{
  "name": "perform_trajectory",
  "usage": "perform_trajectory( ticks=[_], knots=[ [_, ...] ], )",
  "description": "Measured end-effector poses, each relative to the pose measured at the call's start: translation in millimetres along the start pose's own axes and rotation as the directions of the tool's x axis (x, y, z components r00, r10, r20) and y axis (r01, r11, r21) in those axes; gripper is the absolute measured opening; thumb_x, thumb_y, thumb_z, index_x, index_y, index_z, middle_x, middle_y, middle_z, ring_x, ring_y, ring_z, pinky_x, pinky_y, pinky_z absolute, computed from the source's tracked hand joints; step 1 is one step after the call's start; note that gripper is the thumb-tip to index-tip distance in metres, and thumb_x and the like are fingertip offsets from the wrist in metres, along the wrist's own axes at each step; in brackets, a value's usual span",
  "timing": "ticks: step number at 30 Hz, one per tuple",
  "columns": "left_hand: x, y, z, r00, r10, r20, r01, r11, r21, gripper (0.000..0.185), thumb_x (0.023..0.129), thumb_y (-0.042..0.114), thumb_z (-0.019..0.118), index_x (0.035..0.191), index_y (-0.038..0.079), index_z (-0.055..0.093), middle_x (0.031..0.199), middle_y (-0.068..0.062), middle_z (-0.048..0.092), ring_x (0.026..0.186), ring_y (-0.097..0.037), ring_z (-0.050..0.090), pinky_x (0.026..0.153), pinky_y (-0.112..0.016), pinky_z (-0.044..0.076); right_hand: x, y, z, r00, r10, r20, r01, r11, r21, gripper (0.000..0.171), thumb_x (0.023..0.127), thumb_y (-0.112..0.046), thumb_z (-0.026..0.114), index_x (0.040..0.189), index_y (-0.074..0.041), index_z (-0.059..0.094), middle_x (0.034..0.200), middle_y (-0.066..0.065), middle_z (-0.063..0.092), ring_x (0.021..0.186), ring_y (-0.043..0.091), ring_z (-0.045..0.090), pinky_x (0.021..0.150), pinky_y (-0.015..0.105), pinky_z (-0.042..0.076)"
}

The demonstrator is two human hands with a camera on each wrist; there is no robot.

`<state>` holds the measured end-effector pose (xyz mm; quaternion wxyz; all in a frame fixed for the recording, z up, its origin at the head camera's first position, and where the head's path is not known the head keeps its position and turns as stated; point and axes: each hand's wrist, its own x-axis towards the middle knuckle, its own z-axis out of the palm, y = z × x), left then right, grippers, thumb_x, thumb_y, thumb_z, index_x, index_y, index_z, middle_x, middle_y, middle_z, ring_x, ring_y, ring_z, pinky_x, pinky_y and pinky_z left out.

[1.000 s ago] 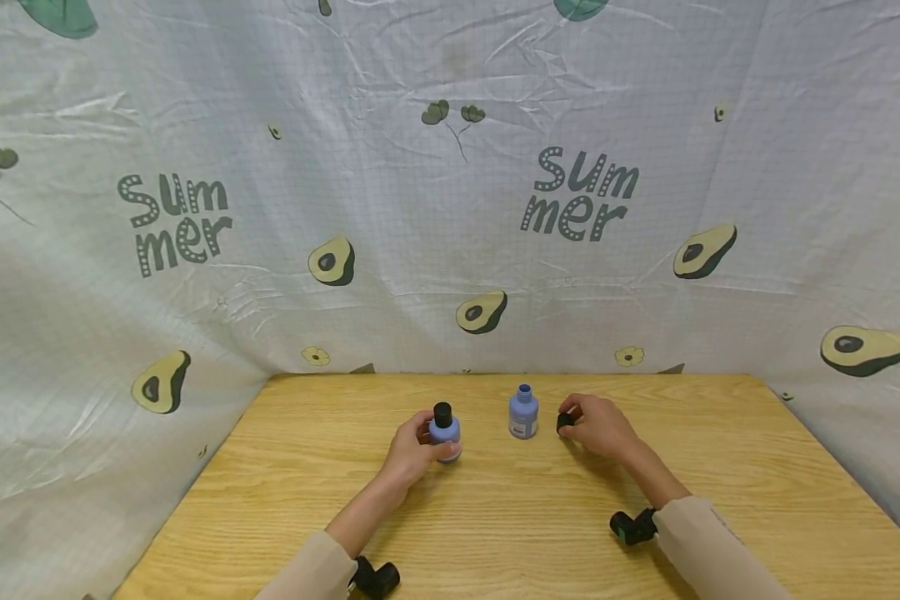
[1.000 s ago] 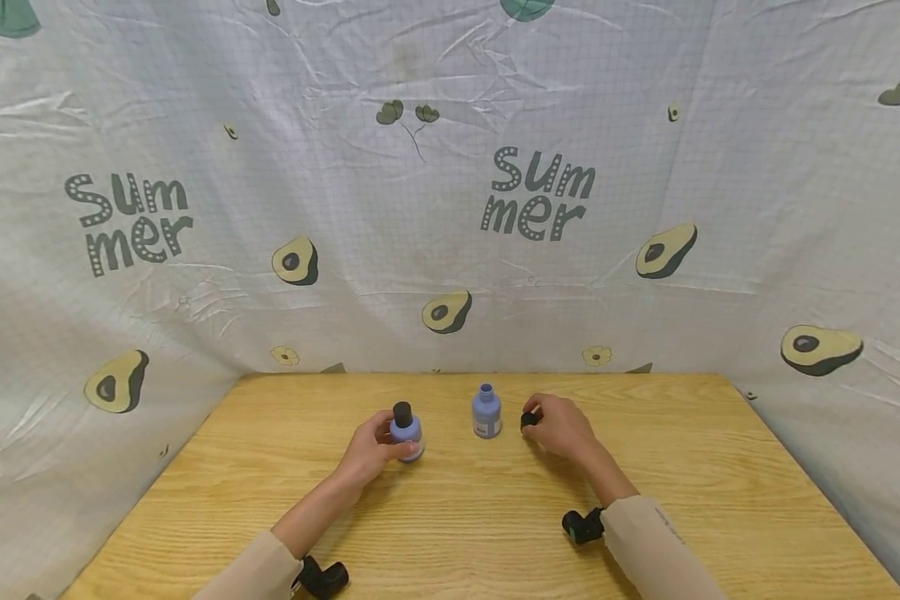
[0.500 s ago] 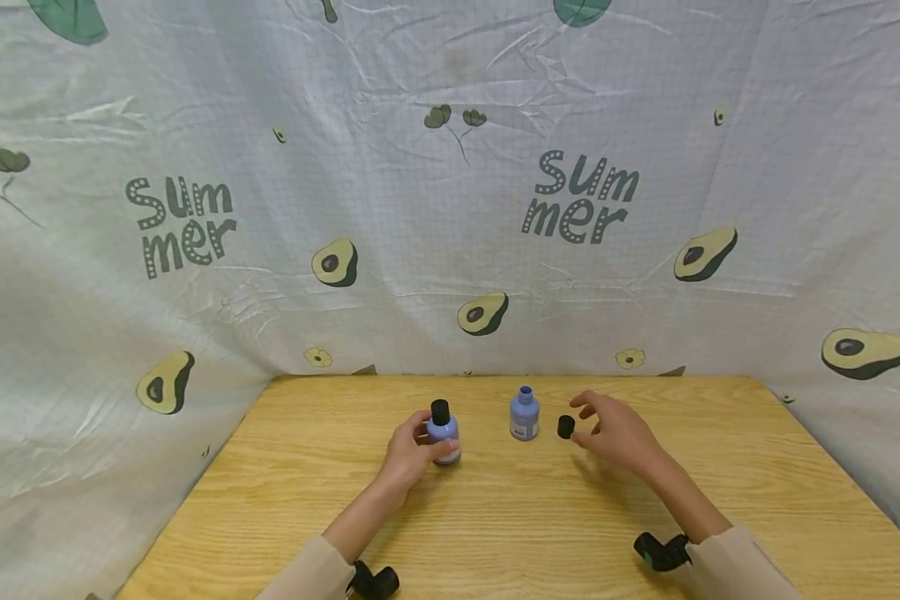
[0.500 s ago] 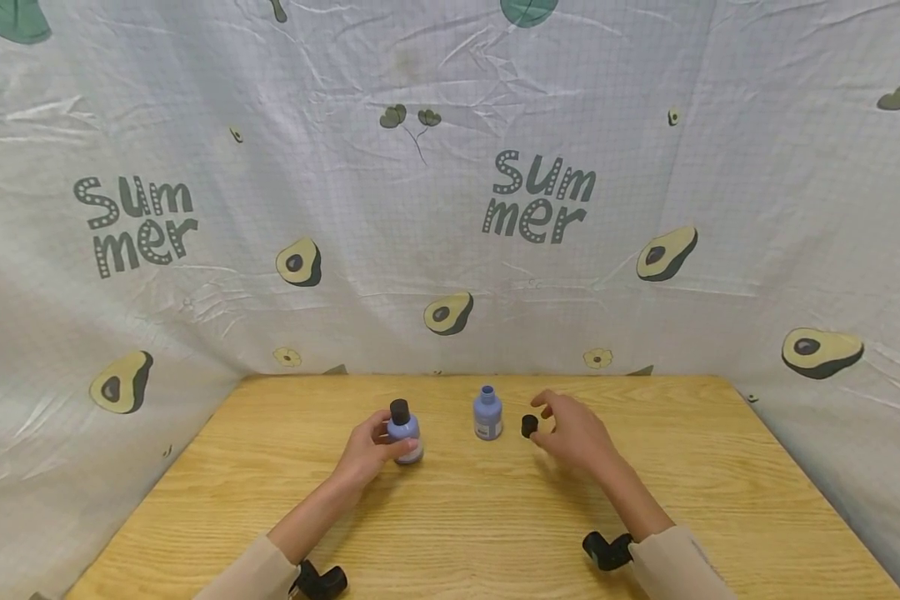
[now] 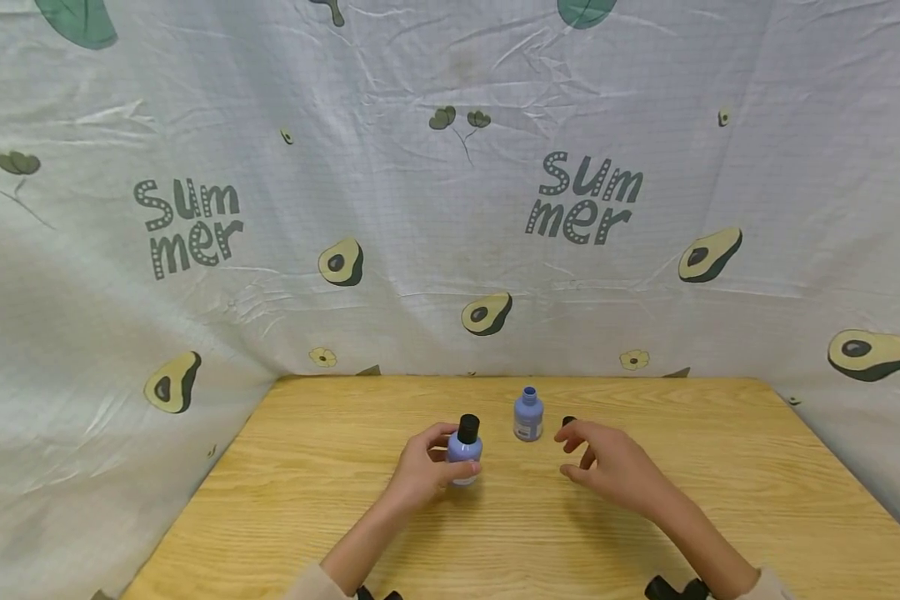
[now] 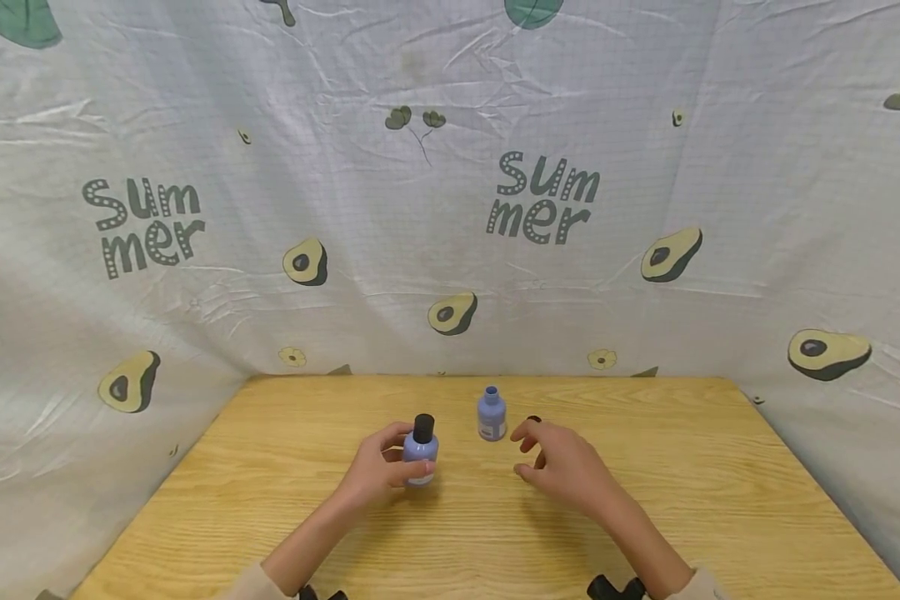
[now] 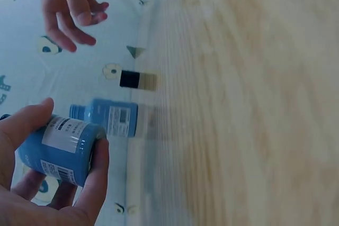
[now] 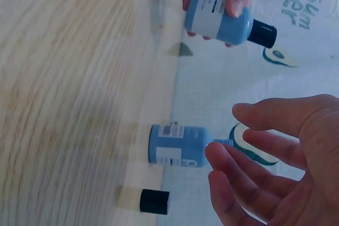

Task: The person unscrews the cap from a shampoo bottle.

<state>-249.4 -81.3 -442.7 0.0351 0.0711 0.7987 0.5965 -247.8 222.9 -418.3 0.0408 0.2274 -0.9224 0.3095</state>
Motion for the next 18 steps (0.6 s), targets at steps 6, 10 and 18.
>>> perform_trajectory(
  ticks=[6,10,18],
  knots=[
    [-6.5,2.9,13.2,0.999,0.032,0.033,-0.032,0.999,0.0,0.053,0.079,0.015,0.09,0.128,0.013,0.069,0.124,-0.013,0.065,0.107,-0.026,0.062,0.083,-0.035,0.054,-2.0,-8.4,2.6,0.995,-0.08,0.054,0.077,0.995,0.06,0.031,0.09,-0.016,0.08,0.118,-0.013,0.068,0.107,0.008,0.072,0.075,-0.001,0.063,0.064,0.023,0.052],
    [-8.2,3.6,21.4,0.997,0.053,0.053,-0.055,0.998,0.036,0.052,0.077,0.014,0.091,0.124,0.013,0.07,0.119,-0.011,0.068,0.106,-0.025,0.063,0.085,-0.036,0.054,0.1,-14.3,2.4,0.987,-0.124,0.098,0.111,0.985,0.131,0.032,0.091,-0.024,0.08,0.118,-0.014,0.068,0.107,0.007,0.072,0.077,0.0,0.064,0.065,0.023,0.053],
    [-6.2,4.4,34.7,0.991,0.061,0.118,-0.07,0.995,0.076,0.048,0.074,0.015,0.092,0.118,0.013,0.07,0.111,-0.008,0.071,0.1,-0.023,0.065,0.082,-0.038,0.053,4.9,-28.9,3.5,0.98,-0.15,0.13,0.122,0.973,0.198,0.047,0.091,-0.04,0.079,0.127,-0.011,0.067,0.109,0.011,0.072,0.08,0.001,0.064,0.067,0.024,0.054]
  ],
)
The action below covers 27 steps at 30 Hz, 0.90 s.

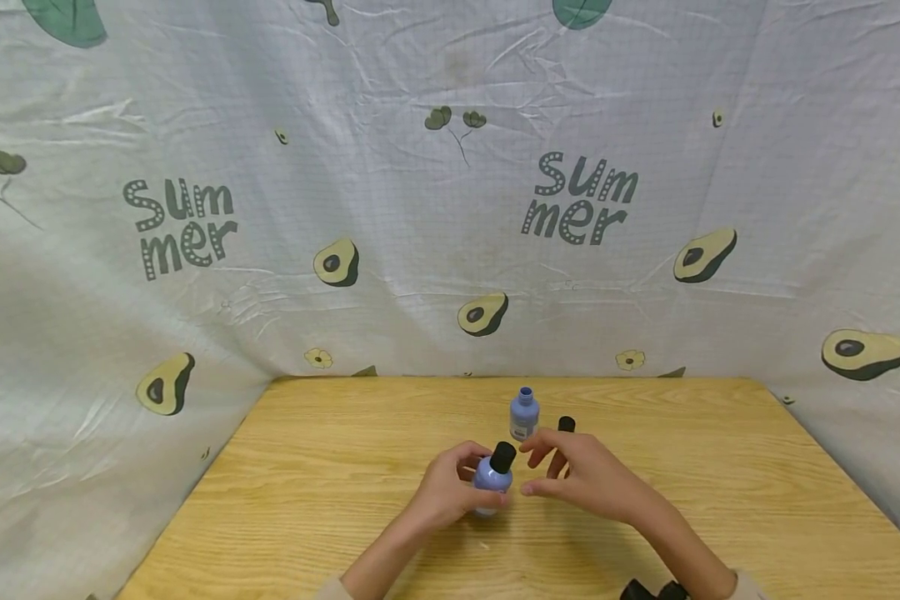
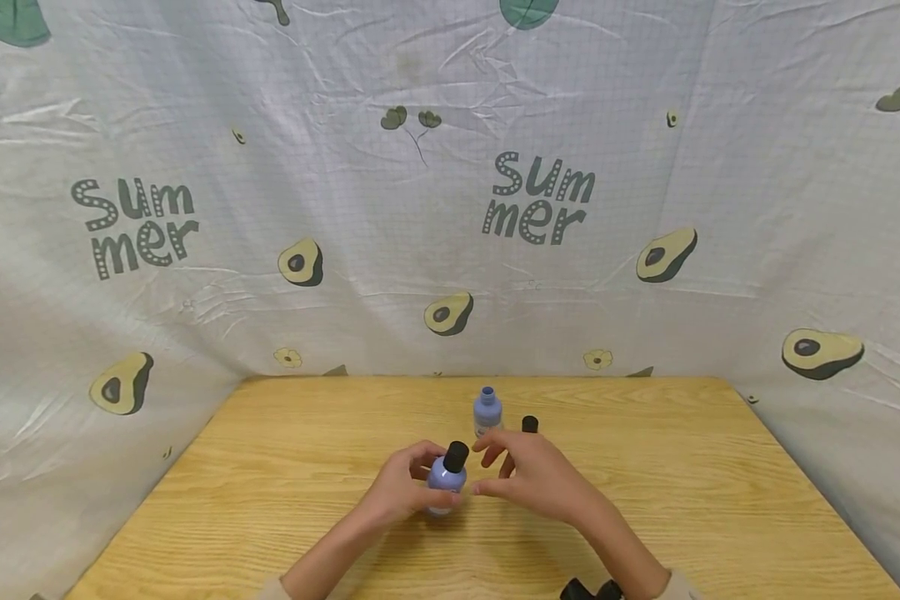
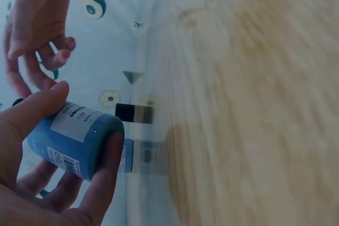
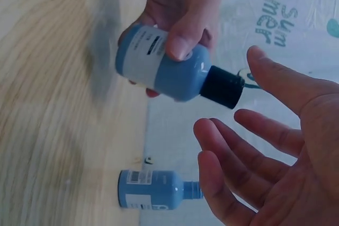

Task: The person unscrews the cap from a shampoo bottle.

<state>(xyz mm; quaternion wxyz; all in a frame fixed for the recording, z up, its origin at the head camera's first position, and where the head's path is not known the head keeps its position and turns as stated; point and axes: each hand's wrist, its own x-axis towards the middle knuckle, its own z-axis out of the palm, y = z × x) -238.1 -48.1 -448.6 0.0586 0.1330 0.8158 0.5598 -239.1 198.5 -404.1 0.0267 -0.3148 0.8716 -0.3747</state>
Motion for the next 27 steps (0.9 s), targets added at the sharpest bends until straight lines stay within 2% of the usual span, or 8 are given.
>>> perform_trajectory(
  ticks=[9,19,27],
  knots=[
    [0.1,-3.9,3.7,0.997,0.02,0.077,-0.021,1.0,0.022,0.046,0.076,0.019,0.092,0.115,0.013,0.07,0.109,-0.004,0.072,0.096,-0.02,0.065,0.081,-0.037,0.054,5.1,-4.3,1.3,1.0,0.016,-0.005,-0.016,1.0,0.015,0.049,0.091,-0.041,0.079,0.127,-0.011,0.067,0.107,0.007,0.072,0.079,0.003,0.066,0.067,0.024,0.055],
    [-1.7,-5.1,3.3,0.994,0.047,0.102,-0.053,0.997,0.053,0.046,0.075,0.018,0.092,0.115,0.014,0.071,0.109,-0.003,0.073,0.093,-0.017,0.066,0.079,-0.034,0.055,5.4,-2.7,5.5,0.999,0.043,-0.009,-0.043,0.999,0.024,0.049,0.091,-0.041,0.079,0.128,-0.012,0.066,0.105,0.001,0.072,0.078,0.003,0.066,0.066,0.025,0.055],
    [-3.3,-2.9,6.2,0.992,0.06,0.107,-0.072,0.992,0.105,0.046,0.074,0.021,0.093,0.115,0.018,0.072,0.11,-0.001,0.072,0.097,-0.018,0.066,0.08,-0.034,0.056,4.2,3.3,9.8,0.999,0.052,-0.013,-0.052,0.999,0.009,0.045,0.092,-0.044,0.077,0.124,-0.014,0.067,0.103,0.001,0.072,0.077,0.003,0.065,0.065,0.024,0.054]
  ],
)
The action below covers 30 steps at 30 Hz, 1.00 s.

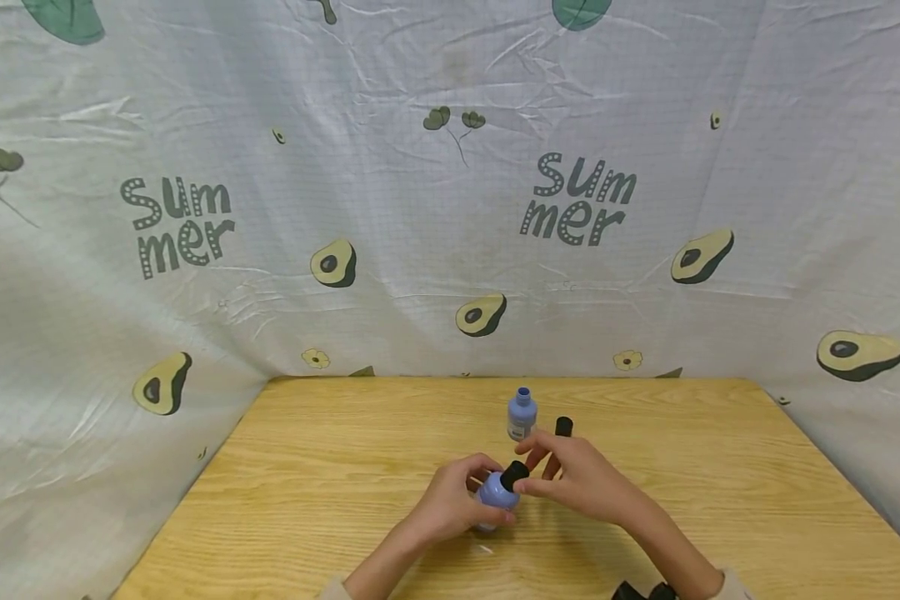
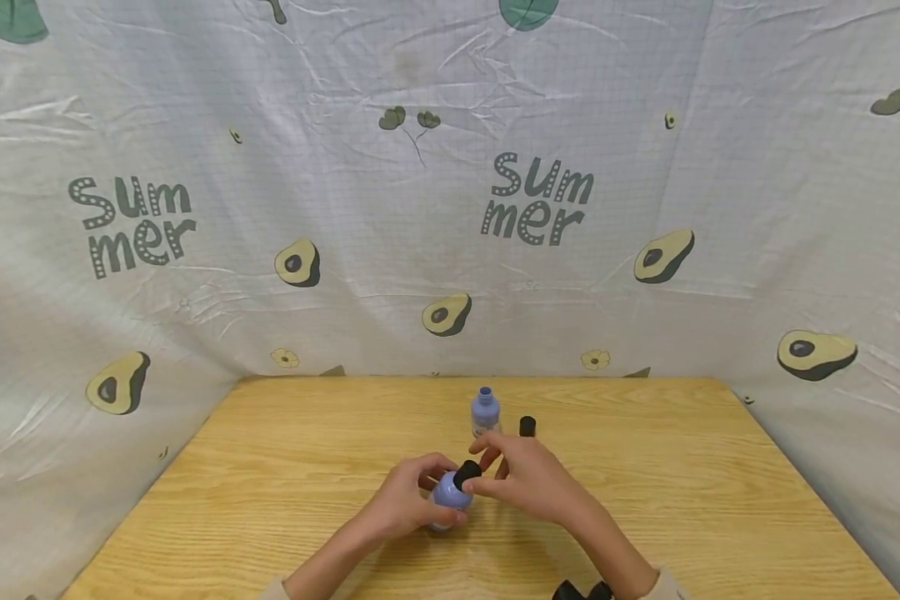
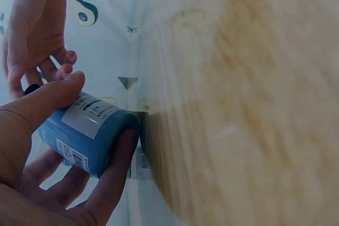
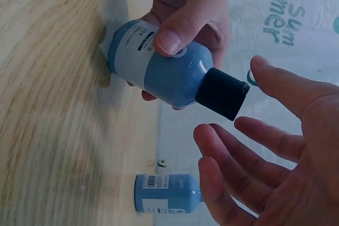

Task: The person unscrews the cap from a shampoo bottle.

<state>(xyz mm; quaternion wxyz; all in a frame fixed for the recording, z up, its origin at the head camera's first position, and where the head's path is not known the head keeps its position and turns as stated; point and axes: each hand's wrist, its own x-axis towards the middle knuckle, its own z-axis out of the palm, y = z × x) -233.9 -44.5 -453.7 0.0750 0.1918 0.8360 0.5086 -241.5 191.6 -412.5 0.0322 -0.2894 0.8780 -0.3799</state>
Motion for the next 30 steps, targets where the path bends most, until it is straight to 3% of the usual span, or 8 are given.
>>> perform_trajectory(
  ticks=[17,30],
  knots=[
    [-1.2,0.5,2.2,1.0,-0.002,0.026,0.001,0.999,0.039,0.047,0.076,0.022,0.093,0.117,0.019,0.071,0.112,0.002,0.073,0.098,-0.017,0.066,0.079,-0.032,0.056,-1.9,1.8,9.2,0.998,-0.001,-0.07,-0.003,0.999,-0.049,0.032,0.094,-0.049,0.073,0.104,-0.018,0.073,0.087,-0.009,0.071,0.073,0.0,0.06,0.065,0.023,0.05],
    [0.3,-0.6,2.1,0.998,-0.005,0.057,0.004,1.0,0.015,0.052,0.08,0.021,0.091,0.127,0.015,0.071,0.117,0.0,0.073,0.096,-0.012,0.065,0.079,-0.027,0.054,-0.2,5.1,12.4,0.999,0.008,-0.052,-0.011,0.999,-0.042,0.029,0.096,-0.047,0.071,0.101,-0.019,0.074,0.081,-0.01,0.066,0.07,0.001,0.057,0.063,0.024,0.049]
  ],
)
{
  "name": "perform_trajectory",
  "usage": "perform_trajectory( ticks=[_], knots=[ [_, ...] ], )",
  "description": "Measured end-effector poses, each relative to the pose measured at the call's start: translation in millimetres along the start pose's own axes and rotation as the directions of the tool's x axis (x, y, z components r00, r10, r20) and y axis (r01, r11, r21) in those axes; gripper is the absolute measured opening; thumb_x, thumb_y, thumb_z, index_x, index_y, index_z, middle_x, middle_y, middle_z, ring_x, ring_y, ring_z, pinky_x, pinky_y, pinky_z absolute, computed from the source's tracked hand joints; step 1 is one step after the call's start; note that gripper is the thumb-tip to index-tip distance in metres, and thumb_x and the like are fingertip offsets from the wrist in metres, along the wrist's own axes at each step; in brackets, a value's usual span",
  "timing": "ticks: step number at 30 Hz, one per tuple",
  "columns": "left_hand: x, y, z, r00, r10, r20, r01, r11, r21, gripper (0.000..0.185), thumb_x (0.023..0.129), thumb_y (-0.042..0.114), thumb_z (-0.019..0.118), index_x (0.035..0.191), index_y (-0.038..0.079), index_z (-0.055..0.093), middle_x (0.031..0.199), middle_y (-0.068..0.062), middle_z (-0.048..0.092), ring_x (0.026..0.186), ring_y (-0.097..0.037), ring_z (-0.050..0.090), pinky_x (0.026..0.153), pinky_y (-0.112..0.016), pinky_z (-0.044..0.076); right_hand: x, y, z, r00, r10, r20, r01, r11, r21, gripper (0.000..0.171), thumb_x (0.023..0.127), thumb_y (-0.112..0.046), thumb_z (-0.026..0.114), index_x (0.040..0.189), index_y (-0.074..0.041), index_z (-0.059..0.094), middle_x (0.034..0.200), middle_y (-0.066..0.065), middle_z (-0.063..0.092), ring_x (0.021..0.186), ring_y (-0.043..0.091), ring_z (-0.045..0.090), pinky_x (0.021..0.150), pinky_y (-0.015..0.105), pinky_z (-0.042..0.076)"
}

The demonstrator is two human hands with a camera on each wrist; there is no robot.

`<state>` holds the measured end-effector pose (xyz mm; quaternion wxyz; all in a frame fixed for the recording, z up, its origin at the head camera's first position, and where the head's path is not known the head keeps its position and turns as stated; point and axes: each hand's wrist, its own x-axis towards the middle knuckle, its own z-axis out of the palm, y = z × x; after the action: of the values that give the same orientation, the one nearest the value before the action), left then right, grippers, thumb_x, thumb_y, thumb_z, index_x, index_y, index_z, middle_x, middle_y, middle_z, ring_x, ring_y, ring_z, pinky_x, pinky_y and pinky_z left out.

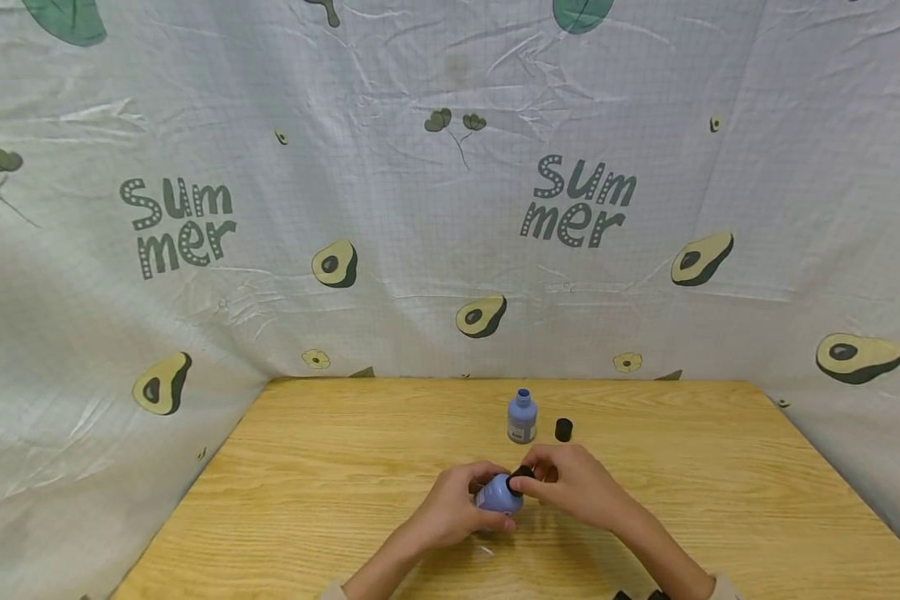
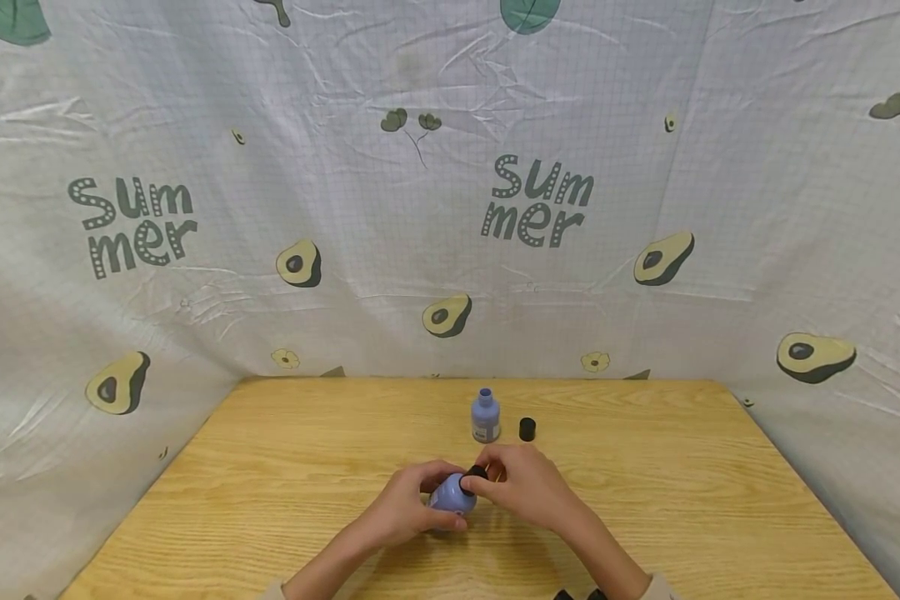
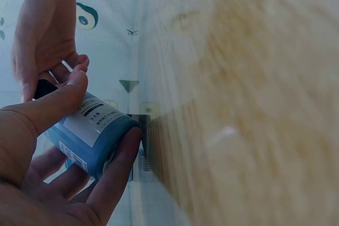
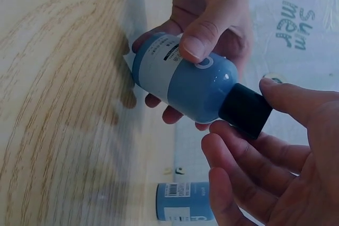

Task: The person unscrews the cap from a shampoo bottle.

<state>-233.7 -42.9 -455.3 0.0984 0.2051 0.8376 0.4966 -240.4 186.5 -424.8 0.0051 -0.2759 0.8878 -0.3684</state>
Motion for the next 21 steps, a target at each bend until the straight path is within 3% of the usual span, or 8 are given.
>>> perform_trajectory(
  ticks=[11,21],
  knots=[
    [0.6,-2.2,-0.2,0.998,0.053,0.022,-0.054,0.998,0.044,0.049,0.081,0.021,0.09,0.126,0.019,0.071,0.118,0.002,0.073,0.096,-0.004,0.064,0.083,-0.025,0.053,1.6,1.1,-1.4,1.0,-0.01,0.009,0.01,1.0,0.009,0.026,0.094,-0.041,0.075,0.1,-0.016,0.076,0.083,-0.011,0.068,0.075,0.0,0.06,0.069,0.023,0.052],
    [-0.9,-1.2,-1.1,0.995,0.088,0.04,-0.09,0.995,0.053,0.045,0.083,0.02,0.089,0.124,0.02,0.072,0.115,0.003,0.074,0.094,-0.002,0.062,0.081,-0.023,0.051,0.6,6.2,0.1,0.994,-0.105,0.013,0.105,0.994,0.024,0.026,0.096,-0.038,0.074,0.101,-0.013,0.076,0.081,-0.01,0.069,0.07,-0.003,0.059,0.064,0.023,0.053]
  ],
)
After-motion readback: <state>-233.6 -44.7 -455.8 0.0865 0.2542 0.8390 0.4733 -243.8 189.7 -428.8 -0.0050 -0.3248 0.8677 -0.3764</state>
